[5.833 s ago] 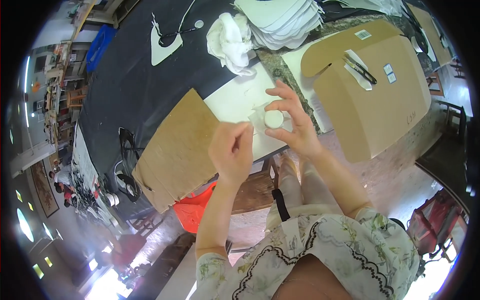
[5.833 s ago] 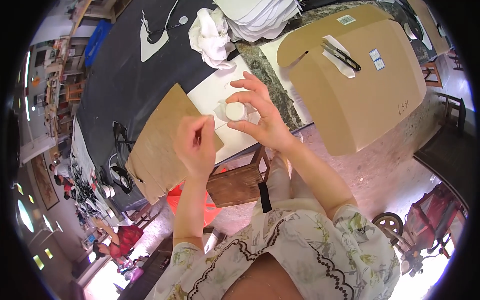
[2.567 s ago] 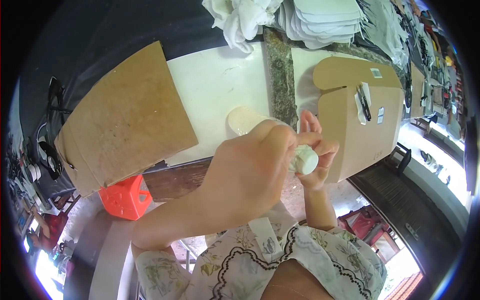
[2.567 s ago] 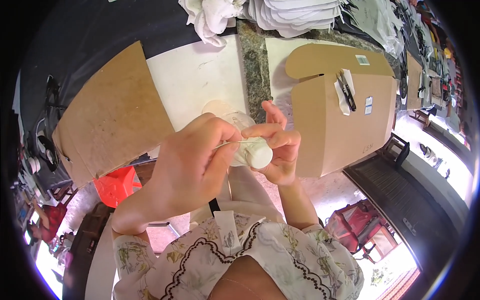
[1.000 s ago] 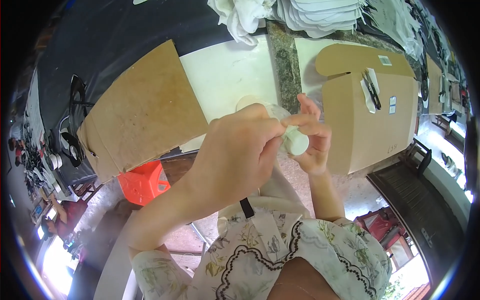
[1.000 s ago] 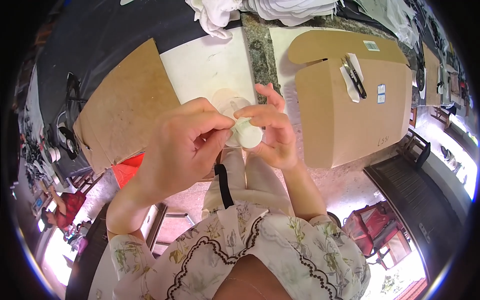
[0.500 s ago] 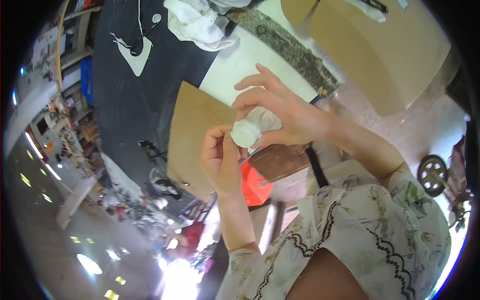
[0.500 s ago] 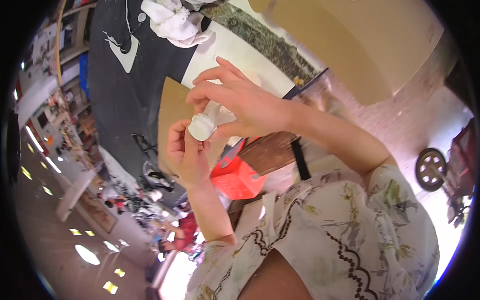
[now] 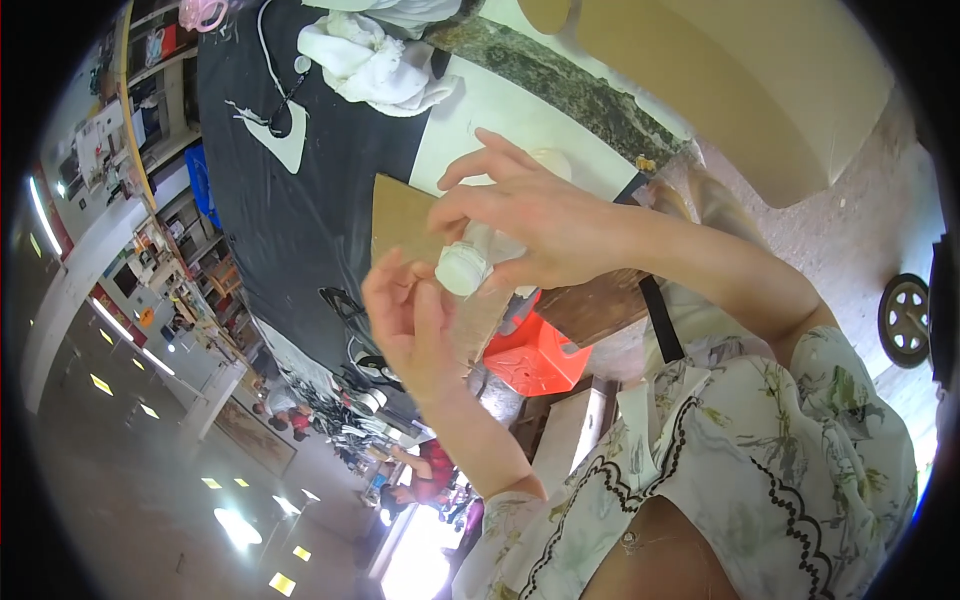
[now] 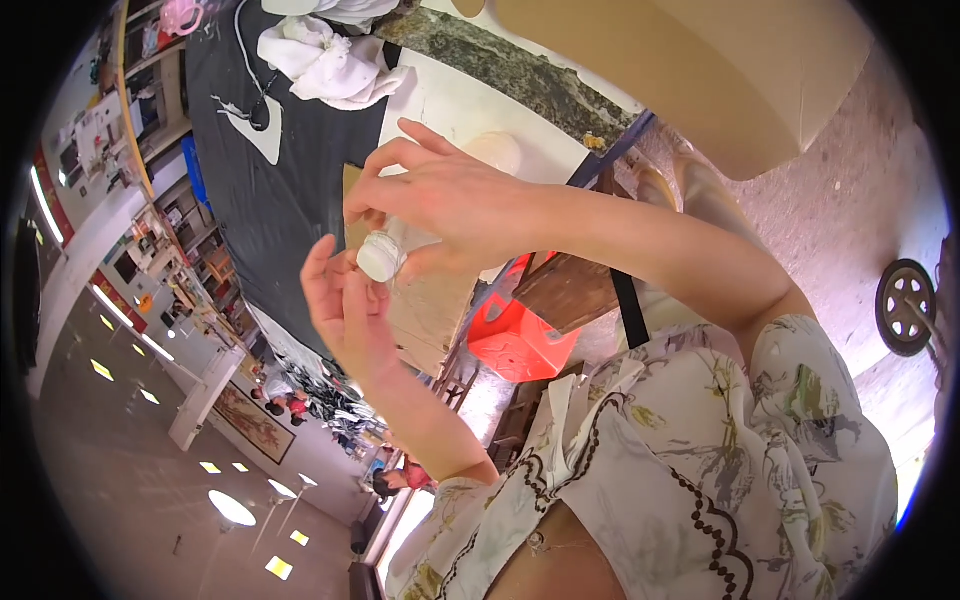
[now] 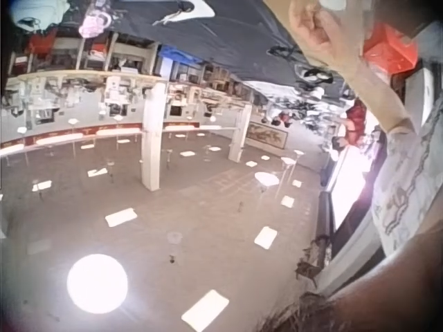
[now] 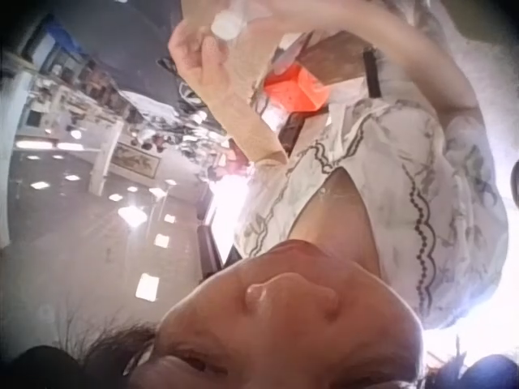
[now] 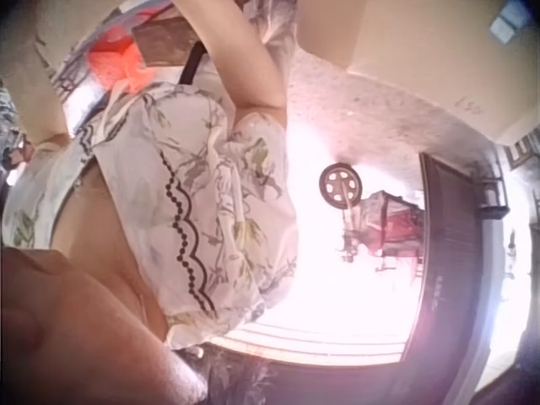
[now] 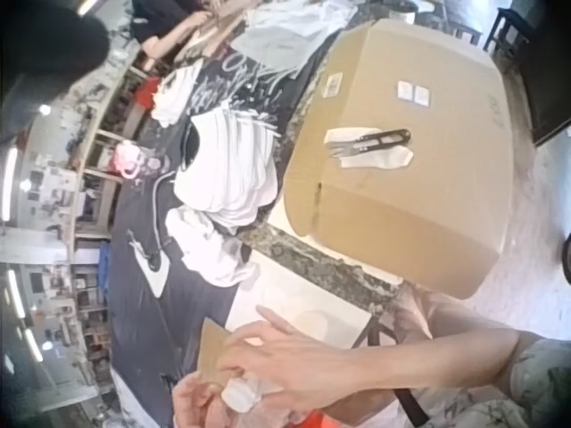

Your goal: Cleaning and inspecting small circular shoe components using a cloth and a scraping tool.

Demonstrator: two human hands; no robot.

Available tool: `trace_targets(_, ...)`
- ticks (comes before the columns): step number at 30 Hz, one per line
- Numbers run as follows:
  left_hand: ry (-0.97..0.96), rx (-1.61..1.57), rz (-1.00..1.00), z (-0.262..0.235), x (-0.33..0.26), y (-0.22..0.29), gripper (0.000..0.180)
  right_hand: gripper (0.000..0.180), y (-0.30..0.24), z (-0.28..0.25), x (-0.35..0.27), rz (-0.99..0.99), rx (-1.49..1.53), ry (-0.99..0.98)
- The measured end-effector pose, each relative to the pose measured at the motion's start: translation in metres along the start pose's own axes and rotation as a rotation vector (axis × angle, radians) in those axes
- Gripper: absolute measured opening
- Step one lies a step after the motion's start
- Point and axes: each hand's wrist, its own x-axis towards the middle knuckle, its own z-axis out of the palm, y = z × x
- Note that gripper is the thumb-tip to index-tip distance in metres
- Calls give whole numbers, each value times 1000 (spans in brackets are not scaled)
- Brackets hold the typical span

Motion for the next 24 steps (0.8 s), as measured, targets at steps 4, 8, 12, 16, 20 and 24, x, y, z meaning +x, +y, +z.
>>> trace_targets(4, -78, 383, 173, -9, 4, 40, 28, 54, -3, 2, 0, -18, -29, -52)
trace_targets(8, 133, 265, 405, 14, -30, 60, 21, 51, 4, -3, 4, -33, -54, -46)
trace_targets(12, 190, -524, 457, -58, -35, 64, 22, 46, 3, -12, 6, -55, -30, -18)
trace_targets(16, 564, 72, 224, -44, -7, 20, 25, 41, 3, -10, 3, -11, 31, 22)
trace_targets(20, 163, 188, 278, -15, -11, -17, 19, 42, 0, -14, -1, -30, 7, -115)
trace_targets(24, 16, 122, 232, 4, -6, -24, 21, 40, -7, -16, -7, -13, -66, -80)
